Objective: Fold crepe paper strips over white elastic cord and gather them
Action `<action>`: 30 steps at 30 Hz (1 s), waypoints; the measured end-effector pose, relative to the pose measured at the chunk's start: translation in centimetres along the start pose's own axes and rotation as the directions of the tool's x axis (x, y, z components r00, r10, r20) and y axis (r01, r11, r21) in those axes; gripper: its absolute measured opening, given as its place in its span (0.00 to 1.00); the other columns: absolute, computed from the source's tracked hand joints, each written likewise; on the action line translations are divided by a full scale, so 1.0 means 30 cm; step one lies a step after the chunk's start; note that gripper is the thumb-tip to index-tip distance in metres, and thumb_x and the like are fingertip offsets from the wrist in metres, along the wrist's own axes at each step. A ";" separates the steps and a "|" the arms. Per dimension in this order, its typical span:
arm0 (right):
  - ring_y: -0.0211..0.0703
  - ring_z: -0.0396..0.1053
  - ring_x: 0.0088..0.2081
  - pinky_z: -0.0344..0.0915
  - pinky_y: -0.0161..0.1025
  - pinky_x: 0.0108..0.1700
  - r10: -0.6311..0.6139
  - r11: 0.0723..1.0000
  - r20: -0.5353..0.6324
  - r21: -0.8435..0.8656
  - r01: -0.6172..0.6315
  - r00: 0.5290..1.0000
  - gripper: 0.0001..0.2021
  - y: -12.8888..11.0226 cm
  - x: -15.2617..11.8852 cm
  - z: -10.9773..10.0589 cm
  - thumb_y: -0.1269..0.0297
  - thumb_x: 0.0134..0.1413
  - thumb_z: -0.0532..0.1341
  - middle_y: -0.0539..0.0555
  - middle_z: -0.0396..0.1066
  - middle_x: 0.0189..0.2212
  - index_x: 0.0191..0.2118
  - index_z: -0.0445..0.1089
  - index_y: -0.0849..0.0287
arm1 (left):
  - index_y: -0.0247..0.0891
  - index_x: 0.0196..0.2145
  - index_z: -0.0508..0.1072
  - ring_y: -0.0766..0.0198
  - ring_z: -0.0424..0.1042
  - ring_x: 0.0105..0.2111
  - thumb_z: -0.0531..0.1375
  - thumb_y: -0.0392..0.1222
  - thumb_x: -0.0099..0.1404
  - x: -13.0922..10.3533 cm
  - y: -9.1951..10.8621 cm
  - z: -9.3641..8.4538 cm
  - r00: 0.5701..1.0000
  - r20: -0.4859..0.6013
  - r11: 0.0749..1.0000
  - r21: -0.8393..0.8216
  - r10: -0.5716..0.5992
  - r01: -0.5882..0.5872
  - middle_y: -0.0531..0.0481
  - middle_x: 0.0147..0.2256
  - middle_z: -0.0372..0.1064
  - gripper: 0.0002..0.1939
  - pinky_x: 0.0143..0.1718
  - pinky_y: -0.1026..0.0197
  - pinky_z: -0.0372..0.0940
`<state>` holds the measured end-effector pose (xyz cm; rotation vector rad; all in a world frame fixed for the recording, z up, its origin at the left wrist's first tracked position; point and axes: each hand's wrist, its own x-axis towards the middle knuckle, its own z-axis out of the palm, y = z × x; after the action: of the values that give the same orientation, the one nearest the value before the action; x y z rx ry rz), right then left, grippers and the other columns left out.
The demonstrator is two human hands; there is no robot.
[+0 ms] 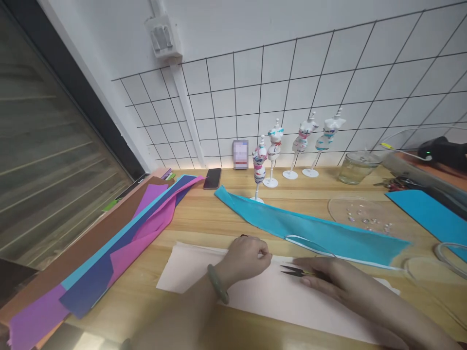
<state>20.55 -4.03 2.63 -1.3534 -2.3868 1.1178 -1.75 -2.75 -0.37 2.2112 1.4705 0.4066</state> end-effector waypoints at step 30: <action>0.40 0.61 0.26 0.53 0.34 0.27 0.051 0.974 -0.047 -0.219 -0.060 0.998 0.12 0.015 0.060 0.032 0.51 0.55 0.51 0.47 0.65 0.24 0.29 0.58 0.54 | 0.41 0.27 0.72 0.66 0.67 0.30 0.52 0.43 0.57 -0.012 -0.029 -0.017 0.998 0.021 0.994 -0.096 0.062 -0.059 0.54 0.28 0.72 0.10 0.31 0.67 0.56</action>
<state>19.35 -2.97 1.30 -1.5039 -2.5177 0.8482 -2.82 -2.70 -0.38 2.1821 1.3461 0.4582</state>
